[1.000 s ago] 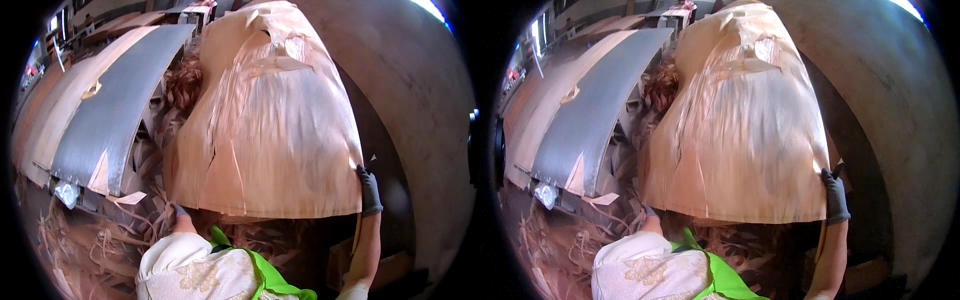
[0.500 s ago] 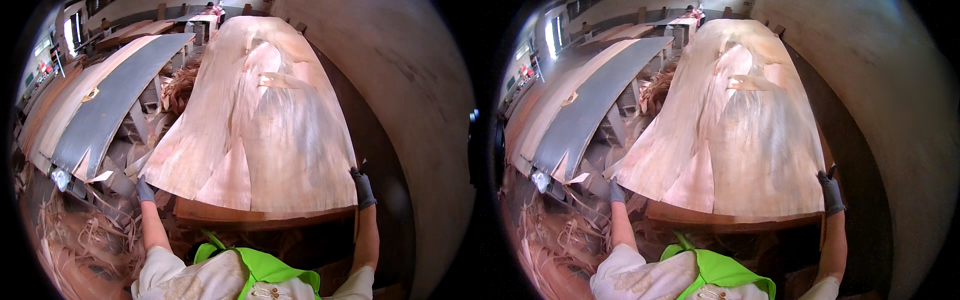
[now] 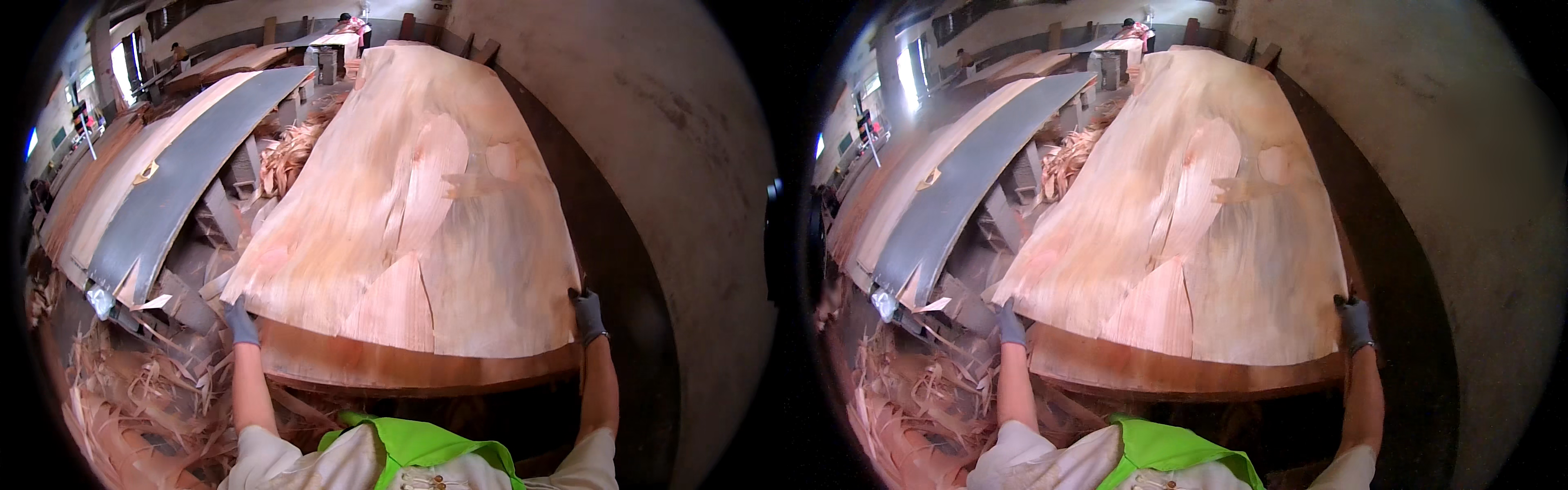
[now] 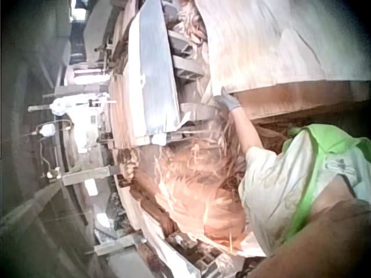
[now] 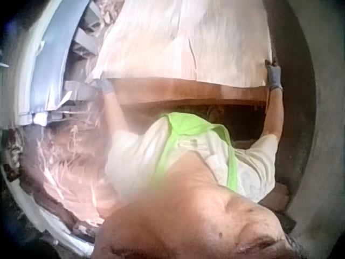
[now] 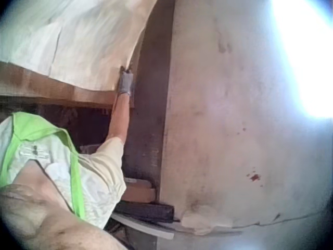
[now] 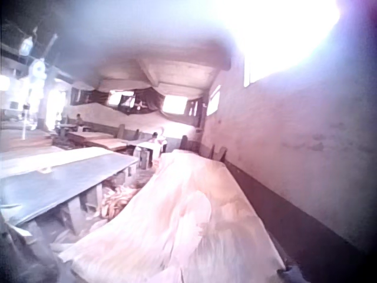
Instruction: The person processes wood veneer sheets by using a utility knife to cut and trim edges, measuring with a ruler, applying adhesive or tape to join pieces, and moving the large sheets across a workshop table.
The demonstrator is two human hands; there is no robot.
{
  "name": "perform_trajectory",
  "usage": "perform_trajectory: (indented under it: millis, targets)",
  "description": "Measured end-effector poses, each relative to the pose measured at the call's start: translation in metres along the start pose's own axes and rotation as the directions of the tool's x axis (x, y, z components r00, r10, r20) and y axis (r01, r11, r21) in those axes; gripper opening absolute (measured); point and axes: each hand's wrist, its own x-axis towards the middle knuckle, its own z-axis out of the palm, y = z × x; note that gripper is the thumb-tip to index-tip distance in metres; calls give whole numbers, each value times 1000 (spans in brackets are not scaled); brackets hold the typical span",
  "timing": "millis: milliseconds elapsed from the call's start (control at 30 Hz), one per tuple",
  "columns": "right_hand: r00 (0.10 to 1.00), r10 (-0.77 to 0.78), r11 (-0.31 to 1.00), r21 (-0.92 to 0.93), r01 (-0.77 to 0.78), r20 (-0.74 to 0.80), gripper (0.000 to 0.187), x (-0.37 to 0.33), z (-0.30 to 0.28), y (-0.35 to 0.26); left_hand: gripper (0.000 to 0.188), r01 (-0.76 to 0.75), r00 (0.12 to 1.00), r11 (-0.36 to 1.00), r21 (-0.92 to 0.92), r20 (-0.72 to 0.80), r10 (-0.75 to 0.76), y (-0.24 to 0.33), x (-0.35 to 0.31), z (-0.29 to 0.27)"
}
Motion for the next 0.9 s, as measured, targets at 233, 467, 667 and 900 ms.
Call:
perform_trajectory:
  millis: [233, 467, 667, 900]
  targets:
    - [999, -30, 992, -125, 28, -16, 24, 28, 3, 43, 41, 209, 978, 956, -207, 60, -201, -30, -27, -5]
    - [999, -39, 917, -399, 21, -36, 27, 59, 5, 72, 41, 113, 968, 987, 117, -238, -82, -57, -11, 4]
    - [988, -136, 869, -488, 81, -79, 35, 75, 6, 110, 39, -50, 976, 940, 337, -182, 117, -95, -23, -11]
    - [998, -18, 865, -502, -19, -68, 37, 72, -7, 129, 38, 8, 975, 915, 403, -208, 83, -101, -60, 22]
